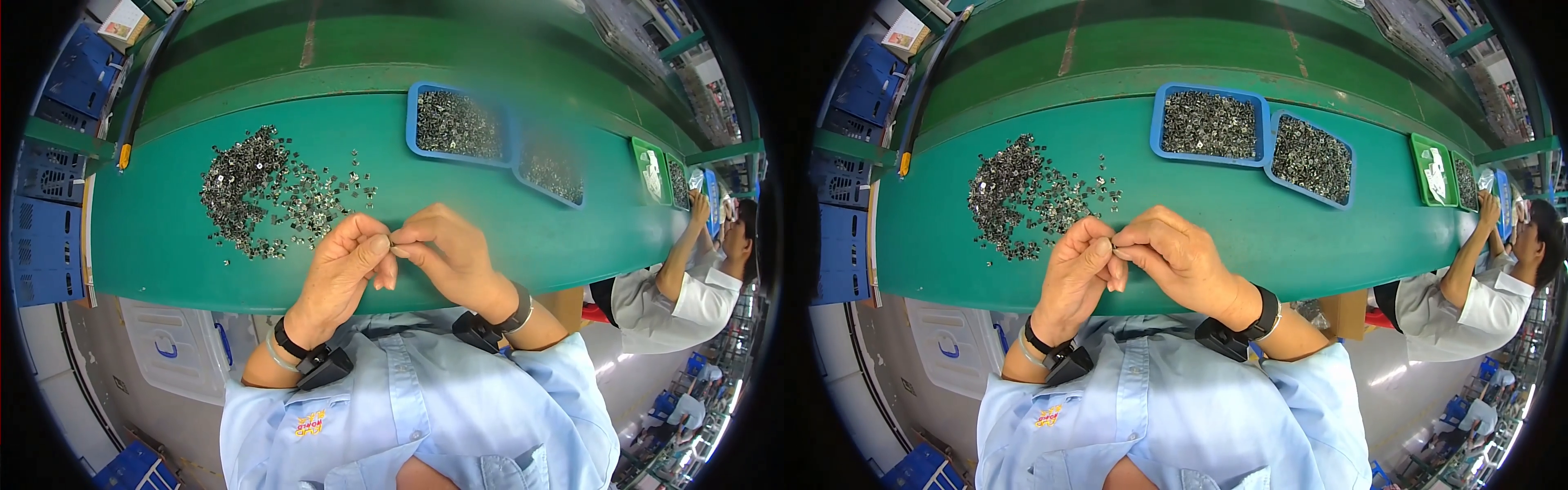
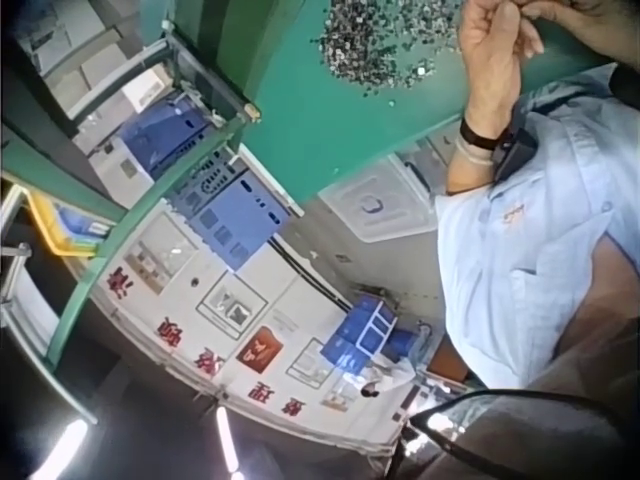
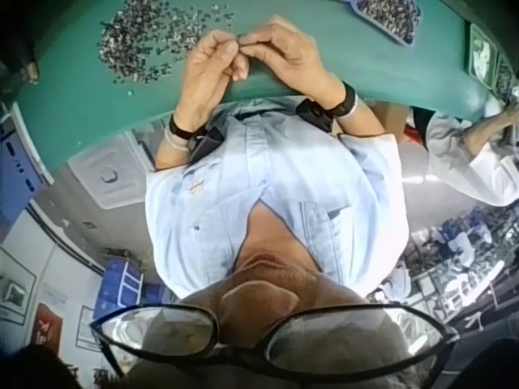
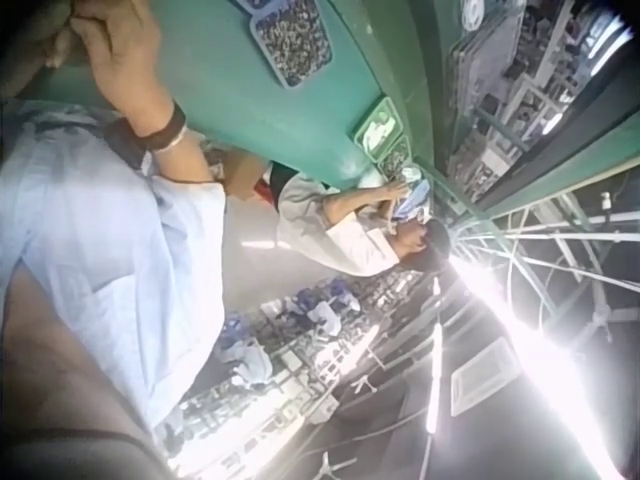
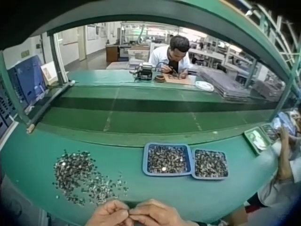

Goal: The person picks up a small metal component from a pile, inspects it by turning it over between their fingers, and then places it into a blue plastic tray. This process is repeated for several other components, handling them one at a time.

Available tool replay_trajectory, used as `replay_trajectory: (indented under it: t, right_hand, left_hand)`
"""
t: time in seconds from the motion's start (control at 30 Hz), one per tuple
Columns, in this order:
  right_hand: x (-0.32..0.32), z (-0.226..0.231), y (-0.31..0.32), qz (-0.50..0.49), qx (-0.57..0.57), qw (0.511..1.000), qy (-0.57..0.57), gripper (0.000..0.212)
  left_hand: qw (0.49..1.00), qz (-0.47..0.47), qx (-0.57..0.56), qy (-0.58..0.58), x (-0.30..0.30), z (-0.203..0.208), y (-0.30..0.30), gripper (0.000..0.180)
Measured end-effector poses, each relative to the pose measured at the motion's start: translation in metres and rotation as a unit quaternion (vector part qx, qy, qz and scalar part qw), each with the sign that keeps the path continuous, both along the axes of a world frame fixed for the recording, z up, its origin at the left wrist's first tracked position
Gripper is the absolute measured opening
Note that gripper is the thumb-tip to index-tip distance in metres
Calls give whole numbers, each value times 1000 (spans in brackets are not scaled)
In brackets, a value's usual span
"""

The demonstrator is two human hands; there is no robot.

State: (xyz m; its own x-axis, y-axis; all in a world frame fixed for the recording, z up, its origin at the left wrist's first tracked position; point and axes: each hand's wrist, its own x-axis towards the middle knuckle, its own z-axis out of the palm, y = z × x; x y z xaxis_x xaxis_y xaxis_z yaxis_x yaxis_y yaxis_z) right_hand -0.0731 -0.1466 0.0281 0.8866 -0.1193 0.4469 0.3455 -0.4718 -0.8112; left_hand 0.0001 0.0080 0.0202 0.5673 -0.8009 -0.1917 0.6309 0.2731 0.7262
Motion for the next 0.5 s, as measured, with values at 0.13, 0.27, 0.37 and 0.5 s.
replay_trajectory:
  t: [0.13,0.27,0.37,0.5]
  right_hand:
    - [0,-5,1,-3,51,999,-8,15]
    - [-1,-5,-1,-5,45,999,1,16]
    - [1,1,-4,-32,-58,998,9,17]
    - [3,-2,-6,-25,-91,995,-10,17]
  left_hand:
    - [1000,10,-14,-6,-3,-4,-3,14]
    - [999,8,11,-39,0,-1,-4,14]
    - [998,4,35,-60,4,0,-3,14]
    - [997,-1,52,-55,6,7,-3,14]
